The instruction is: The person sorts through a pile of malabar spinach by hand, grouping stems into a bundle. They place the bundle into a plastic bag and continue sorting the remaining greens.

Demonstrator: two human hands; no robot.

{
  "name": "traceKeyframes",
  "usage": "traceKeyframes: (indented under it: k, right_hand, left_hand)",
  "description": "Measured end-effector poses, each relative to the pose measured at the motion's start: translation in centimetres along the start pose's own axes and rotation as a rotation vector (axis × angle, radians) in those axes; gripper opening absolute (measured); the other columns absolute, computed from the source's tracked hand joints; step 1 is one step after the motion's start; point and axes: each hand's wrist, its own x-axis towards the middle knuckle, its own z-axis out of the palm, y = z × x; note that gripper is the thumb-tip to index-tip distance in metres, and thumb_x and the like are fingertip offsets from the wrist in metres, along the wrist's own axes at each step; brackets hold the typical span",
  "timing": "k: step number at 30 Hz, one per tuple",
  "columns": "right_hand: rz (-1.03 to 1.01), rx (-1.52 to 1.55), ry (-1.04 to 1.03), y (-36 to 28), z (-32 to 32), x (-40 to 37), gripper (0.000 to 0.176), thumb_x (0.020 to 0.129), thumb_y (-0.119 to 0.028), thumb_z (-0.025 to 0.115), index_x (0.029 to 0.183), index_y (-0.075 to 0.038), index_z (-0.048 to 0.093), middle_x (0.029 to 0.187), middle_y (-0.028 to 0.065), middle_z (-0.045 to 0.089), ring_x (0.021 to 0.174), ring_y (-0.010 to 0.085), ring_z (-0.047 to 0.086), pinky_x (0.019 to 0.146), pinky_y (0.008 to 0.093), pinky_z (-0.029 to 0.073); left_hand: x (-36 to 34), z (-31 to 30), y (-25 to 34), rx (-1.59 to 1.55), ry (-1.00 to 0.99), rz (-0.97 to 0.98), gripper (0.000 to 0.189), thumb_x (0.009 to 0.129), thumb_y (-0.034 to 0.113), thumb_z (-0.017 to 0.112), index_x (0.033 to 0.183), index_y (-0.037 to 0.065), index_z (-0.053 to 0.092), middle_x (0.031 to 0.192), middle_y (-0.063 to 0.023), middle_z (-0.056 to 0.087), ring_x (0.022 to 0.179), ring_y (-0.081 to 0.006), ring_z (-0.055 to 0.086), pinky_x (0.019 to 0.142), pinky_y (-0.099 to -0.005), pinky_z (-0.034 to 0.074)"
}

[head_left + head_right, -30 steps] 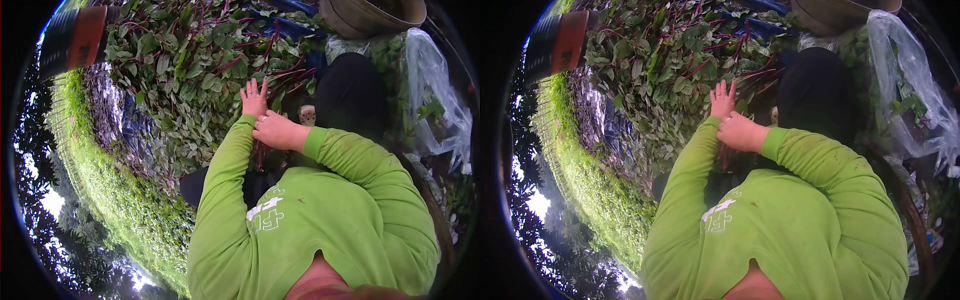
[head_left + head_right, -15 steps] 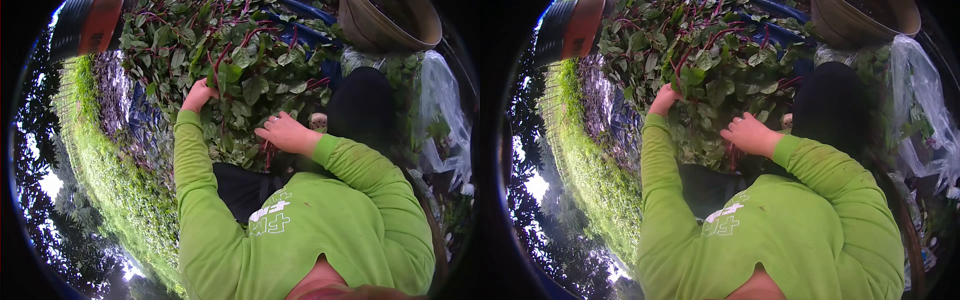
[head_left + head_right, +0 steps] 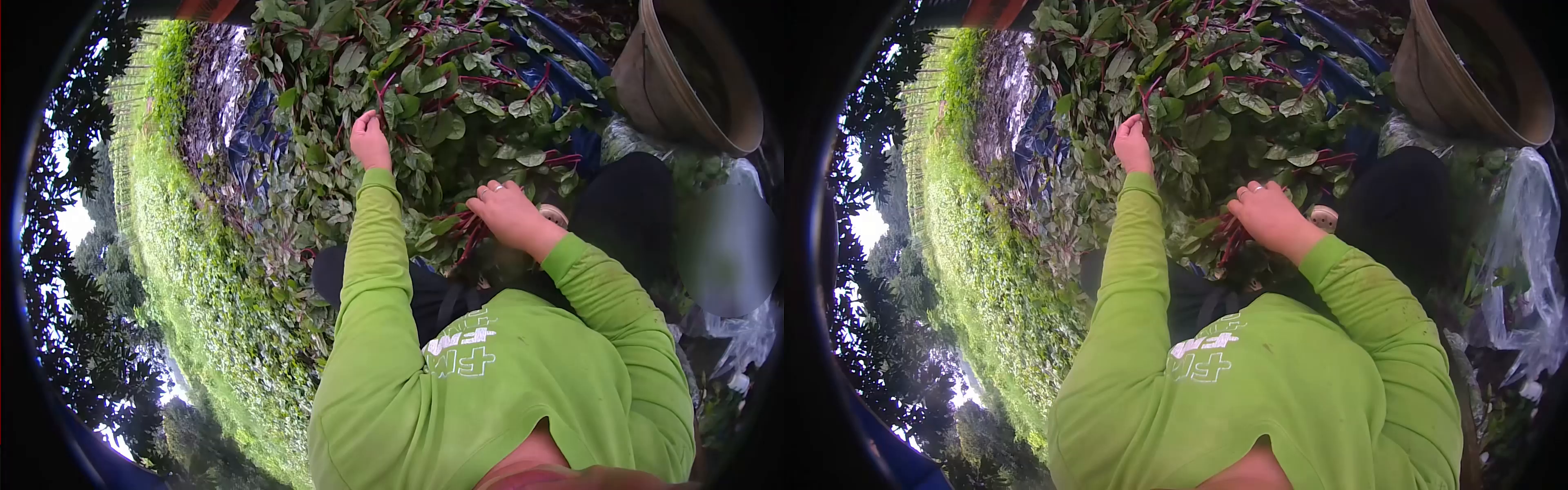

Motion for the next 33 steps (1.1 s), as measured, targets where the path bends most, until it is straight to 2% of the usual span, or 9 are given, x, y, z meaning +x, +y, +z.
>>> traceKeyframes:
  k: [4, 9, 16, 19, 22, 24, 26, 28, 33]
  right_hand:
    - [0.011, -0.019, 0.028, 0.1, 0.3, 0.1, 0.02, 0.085, -0.012, 0.065, 0.105, -0.01, 0.067, 0.107, 0.0073, 0.066, 0.107, 0.0257, 0.061, 0.082, 0.0423, 0.049]
    - [-0.005, -0.038, 0.011, 0.3, 0.1, 0.1, 0.019, 0.085, -0.013, 0.064, 0.104, -0.009, 0.067, 0.106, 0.0067, 0.066, 0.106, 0.025, 0.061, 0.082, 0.0407, 0.049]
    - [-0.003, -0.056, 0.034, -0.2, 0.2, 0.2, 0.016, 0.085, -0.013, 0.063, 0.1, -0.009, 0.066, 0.102, 0.0059, 0.065, 0.101, 0.0244, 0.061, 0.08, 0.0395, 0.048]
    - [-0.017, -0.001, -0.028, -0.5, -1.2, 0.5, 0.012, 0.088, -0.014, 0.061, 0.096, -0.006, 0.065, 0.114, 0.0117, 0.067, 0.111, 0.0292, 0.062, 0.091, 0.044, 0.05]
    - [-0.139, -0.002, 0.36, -0.7, -0.9, 0.7, 0.013, 0.091, -0.014, 0.059, 0.093, -0.003, 0.064, 0.13, 0.0192, 0.064, 0.127, 0.0362, 0.057, 0.109, 0.0516, 0.044]
    - [-0.1, -0.016, 0.384, -1.0, -1.5, 0.9, 0.014, 0.093, -0.014, 0.057, 0.092, -0.001, 0.063, 0.14, 0.022, 0.058, 0.135, 0.0391, 0.052, 0.117, 0.0545, 0.036]
    - [-0.059, -0.013, 0.399, -1.0, -2.0, 1.0, 0.014, 0.092, -0.013, 0.057, 0.094, -0.001, 0.063, 0.145, 0.0218, 0.055, 0.14, 0.0394, 0.047, 0.122, 0.0572, 0.03]
    - [-0.05, -0.053, 0.408, -0.2, -1.0, 1.0, 0.013, 0.091, -0.013, 0.057, 0.095, -0.002, 0.063, 0.138, 0.0196, 0.058, 0.136, 0.037, 0.051, 0.122, 0.057, 0.03]
    - [-0.012, -0.07, 0.323, -0.7, -1.4, 0.8, 0.013, 0.088, -0.014, 0.059, 0.097, -0.007, 0.064, 0.104, 0.0081, 0.062, 0.103, 0.0253, 0.059, 0.099, 0.0455, 0.045]
  left_hand:
    - [0.4, 2.1, 1.8, 0.095, -0.082, 0.15, 0.027, 0.092, 0.009, 0.075, 0.116, -0.003, 0.07, 0.096, -0.0016, 0.072, 0.084, -0.009, 0.064, 0.077, -0.0249, 0.052]
    - [2.7, 0.4, 5.1, -0.101, -0.193, -0.158, 0.031, 0.09, 0.0, 0.072, 0.122, -0.004, 0.072, 0.105, -0.0046, 0.075, 0.086, -0.0093, 0.066, 0.08, -0.023, 0.052]
    - [1.7, -3.9, 9.0, 0.337, -0.338, -0.082, 0.028, 0.096, 0.007, 0.066, 0.122, 0.002, 0.073, 0.096, -0.0024, 0.076, 0.082, -0.0079, 0.066, 0.077, -0.0225, 0.051]
    - [-0.6, -4.0, 9.7, 0.291, -0.474, -0.153, 0.028, 0.096, 0.008, 0.065, 0.122, 0.002, 0.073, 0.097, -0.0029, 0.075, 0.082, -0.0081, 0.065, 0.077, -0.0241, 0.051]
    - [-4.1, -3.3, 10.3, 0.414, -0.64, -0.079, 0.028, 0.096, 0.007, 0.065, 0.122, 0.002, 0.073, 0.1, -0.004, 0.074, 0.086, -0.0091, 0.065, 0.079, -0.0257, 0.051]
    - [-7.0, -2.6, 11.7, 0.56, -0.788, 0.031, 0.032, 0.095, 0.001, 0.063, 0.125, 0.005, 0.073, 0.104, 0.001, 0.073, 0.089, -0.0072, 0.065, 0.078, -0.0239, 0.052]
    - [-9.2, -2.3, 11.9, 0.574, -0.952, 0.195, 0.032, 0.093, 0.002, 0.064, 0.123, 0.007, 0.073, 0.103, -0.0087, 0.073, 0.092, -0.0201, 0.069, 0.083, -0.0313, 0.054]
    - [-11.0, -2.1, 12.6, 0.604, -1.072, 0.3, 0.031, 0.09, 0.002, 0.065, 0.119, 0.01, 0.075, 0.104, -0.0153, 0.073, 0.097, -0.0335, 0.069, 0.089, -0.0394, 0.055]
    - [-13.1, -1.7, 13.5, 0.734, -1.109, 0.495, 0.022, 0.091, 0.007, 0.067, 0.111, 0.008, 0.075, 0.102, -0.0125, 0.072, 0.095, -0.0329, 0.068, 0.085, -0.0398, 0.055]
